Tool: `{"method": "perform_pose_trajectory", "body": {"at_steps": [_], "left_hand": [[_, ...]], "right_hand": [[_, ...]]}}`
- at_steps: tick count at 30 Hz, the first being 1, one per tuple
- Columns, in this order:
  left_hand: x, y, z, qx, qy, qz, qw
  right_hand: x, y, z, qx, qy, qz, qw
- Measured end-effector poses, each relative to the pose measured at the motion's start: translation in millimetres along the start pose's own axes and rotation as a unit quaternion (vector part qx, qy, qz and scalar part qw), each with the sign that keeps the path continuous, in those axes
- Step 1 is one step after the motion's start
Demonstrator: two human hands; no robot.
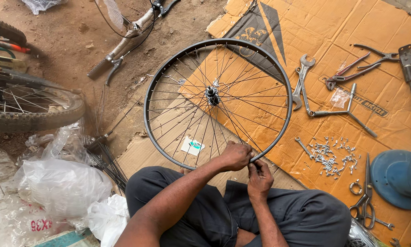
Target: The person installs spokes into a bicycle wheel rim and hub, then secures them with nipples. The person also handles a bicycle tire and inner tube, placing them on the floor.
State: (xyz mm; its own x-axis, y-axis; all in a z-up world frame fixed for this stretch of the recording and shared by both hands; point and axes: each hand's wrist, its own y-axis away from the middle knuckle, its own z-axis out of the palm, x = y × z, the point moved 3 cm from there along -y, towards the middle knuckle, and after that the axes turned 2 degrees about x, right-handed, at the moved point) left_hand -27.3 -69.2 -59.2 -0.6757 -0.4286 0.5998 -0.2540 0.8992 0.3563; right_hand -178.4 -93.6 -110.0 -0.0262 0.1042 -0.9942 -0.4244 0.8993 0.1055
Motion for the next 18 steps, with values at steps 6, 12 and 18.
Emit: {"method": "perform_pose_trajectory", "body": {"at_steps": [6,12,18], "left_hand": [[-8,-2,-4,0.022,0.031,0.017,0.999],[-10,-4,-2,0.012,0.036,0.042,0.998],[-8,0,-2,0.004,0.045,-0.045,0.998]], "right_hand": [[-3,0,4,0.025,0.050,-0.056,0.997],[-6,0,2,-0.015,0.084,-0.031,0.996],[-18,3,5,-0.027,0.037,-0.072,0.996]]}}
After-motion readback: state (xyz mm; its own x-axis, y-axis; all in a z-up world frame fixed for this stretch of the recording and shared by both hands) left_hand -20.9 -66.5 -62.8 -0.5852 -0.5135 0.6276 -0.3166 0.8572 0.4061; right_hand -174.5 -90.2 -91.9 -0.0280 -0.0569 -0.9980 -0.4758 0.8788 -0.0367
